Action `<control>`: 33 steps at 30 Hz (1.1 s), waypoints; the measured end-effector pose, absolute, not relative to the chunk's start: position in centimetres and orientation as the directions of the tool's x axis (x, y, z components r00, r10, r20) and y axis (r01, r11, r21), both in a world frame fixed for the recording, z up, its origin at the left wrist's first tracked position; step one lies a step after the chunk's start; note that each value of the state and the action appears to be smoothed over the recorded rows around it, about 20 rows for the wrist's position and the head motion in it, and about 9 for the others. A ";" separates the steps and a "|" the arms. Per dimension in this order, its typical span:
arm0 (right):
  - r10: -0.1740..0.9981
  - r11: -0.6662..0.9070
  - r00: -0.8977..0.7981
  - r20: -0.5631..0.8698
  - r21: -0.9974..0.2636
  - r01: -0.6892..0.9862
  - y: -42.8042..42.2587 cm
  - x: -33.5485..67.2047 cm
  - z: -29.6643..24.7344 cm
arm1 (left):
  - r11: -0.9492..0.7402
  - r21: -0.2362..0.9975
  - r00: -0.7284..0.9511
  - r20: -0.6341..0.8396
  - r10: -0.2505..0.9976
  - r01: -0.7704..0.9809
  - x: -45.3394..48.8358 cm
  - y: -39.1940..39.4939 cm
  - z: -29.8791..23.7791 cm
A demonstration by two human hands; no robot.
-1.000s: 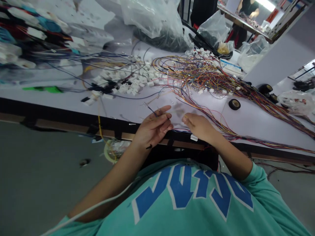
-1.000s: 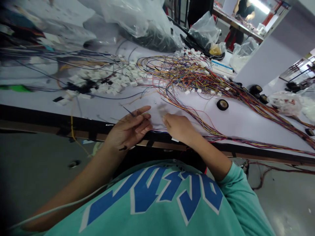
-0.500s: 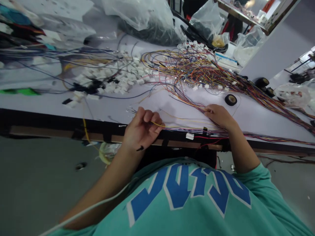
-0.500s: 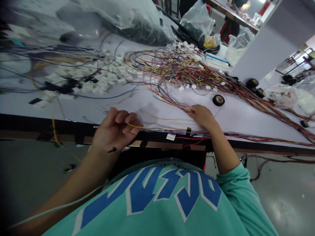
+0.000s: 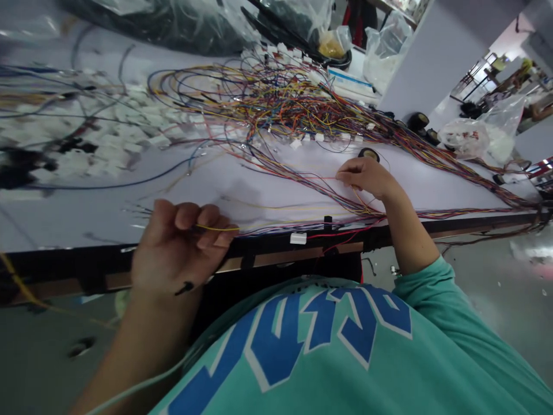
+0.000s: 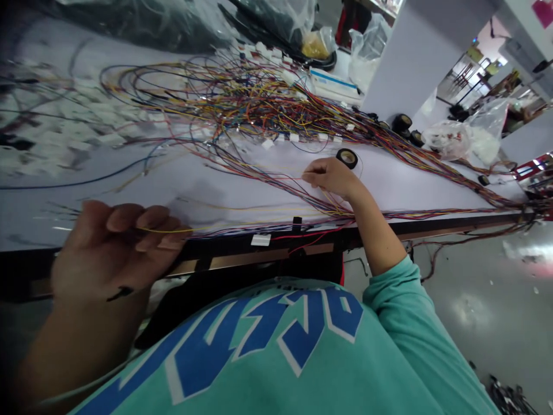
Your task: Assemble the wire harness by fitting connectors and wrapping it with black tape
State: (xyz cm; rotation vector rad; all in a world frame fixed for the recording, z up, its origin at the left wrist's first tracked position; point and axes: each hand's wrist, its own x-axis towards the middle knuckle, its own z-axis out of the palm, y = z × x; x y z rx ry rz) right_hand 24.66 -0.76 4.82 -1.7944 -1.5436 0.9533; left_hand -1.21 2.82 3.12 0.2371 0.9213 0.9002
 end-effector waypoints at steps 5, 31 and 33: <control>0.985 -0.160 0.040 -0.166 -0.817 0.554 -0.9 24.4 4.9 | 0.626 0.556 0.275 -0.587 0.761 -0.546 -1.4 3.0 3.2; 0.949 0.189 -0.232 -0.213 -0.204 0.961 -3.2 22.6 4.4 | 0.594 0.570 0.535 -0.293 0.792 -0.567 -2.4 3.0 0.3; 0.940 0.194 -0.211 -0.269 -0.090 0.977 -3.5 22.4 4.3 | 0.596 0.572 0.543 -0.288 0.789 -0.563 -2.4 3.0 0.1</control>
